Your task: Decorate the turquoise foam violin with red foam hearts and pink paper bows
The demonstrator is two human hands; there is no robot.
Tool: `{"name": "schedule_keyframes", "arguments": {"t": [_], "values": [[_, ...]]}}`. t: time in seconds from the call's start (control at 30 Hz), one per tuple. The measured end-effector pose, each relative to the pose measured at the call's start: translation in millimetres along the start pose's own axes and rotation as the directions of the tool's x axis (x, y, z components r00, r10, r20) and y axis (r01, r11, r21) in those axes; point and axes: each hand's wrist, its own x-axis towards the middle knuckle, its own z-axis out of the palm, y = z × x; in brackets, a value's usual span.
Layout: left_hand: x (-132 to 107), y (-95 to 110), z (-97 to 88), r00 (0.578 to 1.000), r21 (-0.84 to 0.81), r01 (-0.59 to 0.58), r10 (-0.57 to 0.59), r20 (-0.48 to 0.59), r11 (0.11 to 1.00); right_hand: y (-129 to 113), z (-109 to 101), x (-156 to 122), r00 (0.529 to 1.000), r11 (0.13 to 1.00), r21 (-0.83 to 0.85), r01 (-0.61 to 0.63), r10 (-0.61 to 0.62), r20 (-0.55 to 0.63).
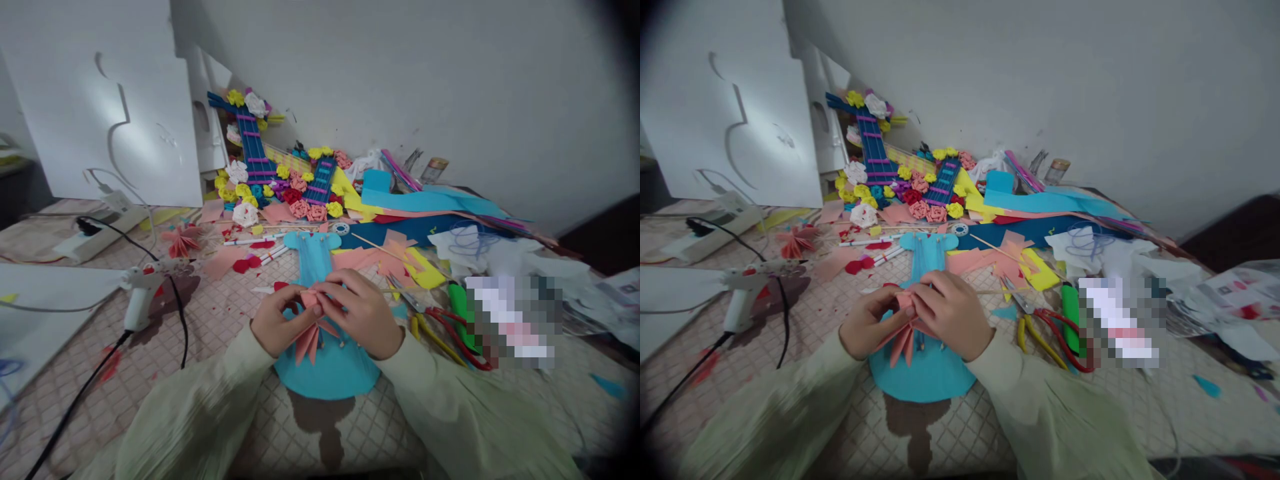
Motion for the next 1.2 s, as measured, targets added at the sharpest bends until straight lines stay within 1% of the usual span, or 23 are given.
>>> {"name": "schedule_keyframes", "arguments": {"t": [0.17,0.3,0.5,0.67,0.83,1.0,1.1,1.2], "values": [[-0.2,0.1,-0.6,1.000,0.065,-0.024,0.025,-0.003,0.998,-1.4,0.7,-0.7,0.997,0.993,0.096,-0.071,0.068,0.031],[-0.3,0.6,-1.3,0.999,0.127,-0.035,0.036,-0.009,0.991,-1.8,1.1,-2.2,0.992,0.989,0.107,-0.104,0.096,0.077],[-0.5,3.3,-1.9,0.997,0.184,-0.045,0.055,-0.050,0.982,-1.7,1.0,-1.4,0.992,0.989,0.103,-0.106,0.098,0.078],[-1.5,4.5,-2.0,0.998,0.160,-0.049,0.055,-0.034,0.986,-1.6,0.3,-1.7,0.991,0.978,0.166,-0.123,0.112,0.076],[-1.0,4.0,-2.3,0.996,0.152,-0.030,0.042,-0.074,0.988,-5.2,-0.8,-2.1,0.985,0.957,0.243,-0.159,0.138,0.103],[-0.3,4.4,-3.6,0.997,0.131,-0.011,0.020,-0.068,0.991,-4.7,-3.4,-1.3,0.986,0.928,0.337,-0.161,0.139,0.089],[-0.6,3.2,-4.8,0.996,0.126,-0.009,0.019,-0.082,0.992,-1.0,-6.6,-0.6,0.986,0.922,0.351,-0.165,0.140,0.096],[-1.0,1.5,-5.7,0.995,0.142,-0.022,0.036,-0.093,0.990,2.2,-8.6,-0.6,0.986,0.928,0.343,-0.146,0.110,0.122]]}}
